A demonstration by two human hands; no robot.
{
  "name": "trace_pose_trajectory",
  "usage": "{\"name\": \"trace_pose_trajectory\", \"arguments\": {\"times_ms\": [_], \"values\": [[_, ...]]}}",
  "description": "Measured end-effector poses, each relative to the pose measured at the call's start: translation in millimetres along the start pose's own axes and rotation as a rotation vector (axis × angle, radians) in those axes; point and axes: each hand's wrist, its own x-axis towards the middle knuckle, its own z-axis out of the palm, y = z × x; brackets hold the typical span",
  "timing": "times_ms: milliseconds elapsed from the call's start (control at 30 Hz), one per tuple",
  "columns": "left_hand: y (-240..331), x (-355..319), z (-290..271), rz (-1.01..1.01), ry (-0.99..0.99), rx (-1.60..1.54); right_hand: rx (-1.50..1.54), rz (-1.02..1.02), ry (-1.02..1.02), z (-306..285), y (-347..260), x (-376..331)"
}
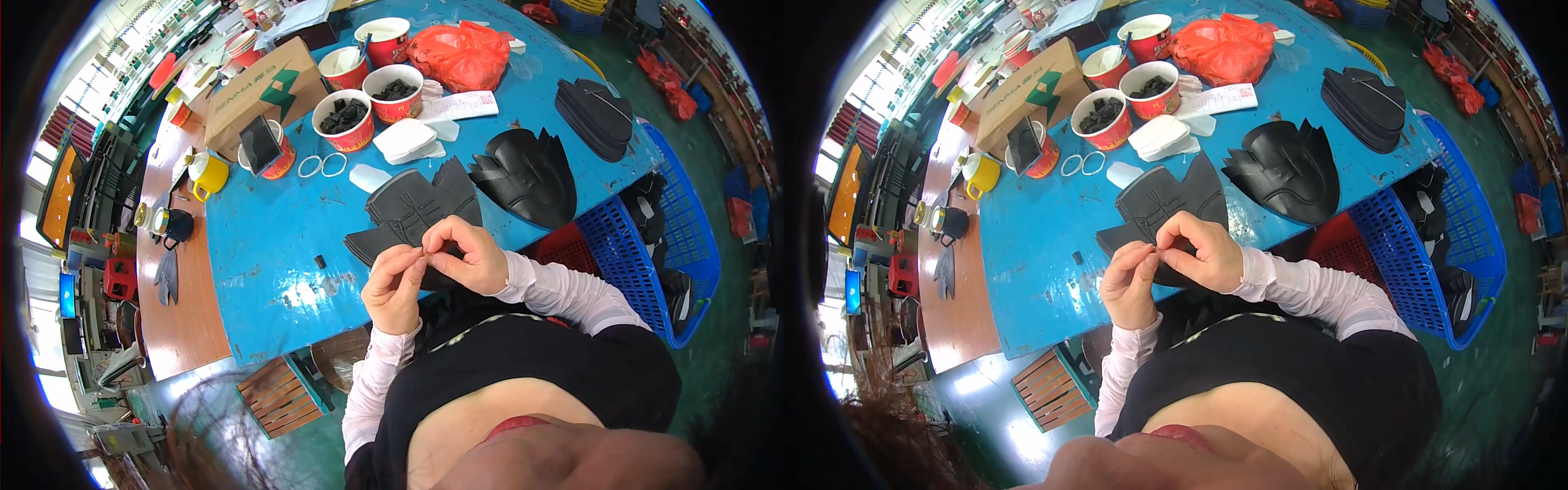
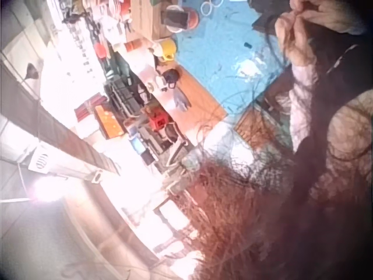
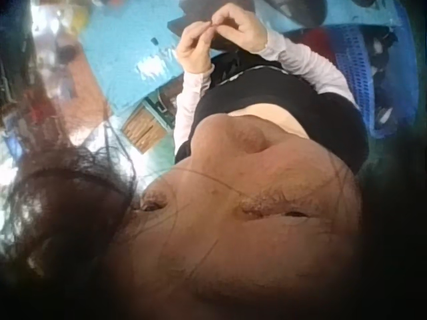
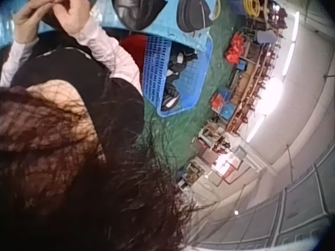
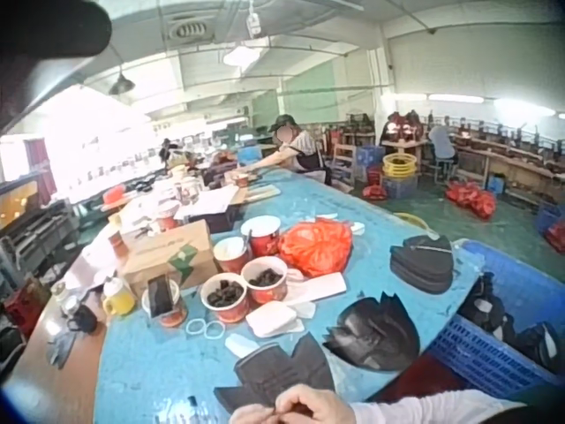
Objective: The person assembles shoe components by picking up small inserts and attaching them into the shoe uppers by hand, pressing each piece into place.
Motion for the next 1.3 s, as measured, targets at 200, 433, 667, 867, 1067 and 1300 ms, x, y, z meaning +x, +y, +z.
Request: {"name": "trace_pose_trajectory", "arguments": {"times_ms": [200,433,667,867,1067,1300], "values": [[-7,-1,4,0.082,0.053,0.073,-0.187,-0.137,0.087,5,1,-1],[7,-5,10,0.098,0.081,0.206,-0.104,-0.131,0.084,5,-7,-3],[0,7,0,0.271,-0.085,0.568,0.069,0.028,0.06,1,15,-7],[17,7,-12,0.2,-0.286,0.57,0.153,0.277,-0.175,-17,0,-8],[24,8,-17,0.216,-0.405,0.598,-0.04,0.227,-0.41,-23,-17,4],[22,13,-25,0.388,-0.349,0.939,-0.317,0.043,-0.466,-37,-15,26]]}}
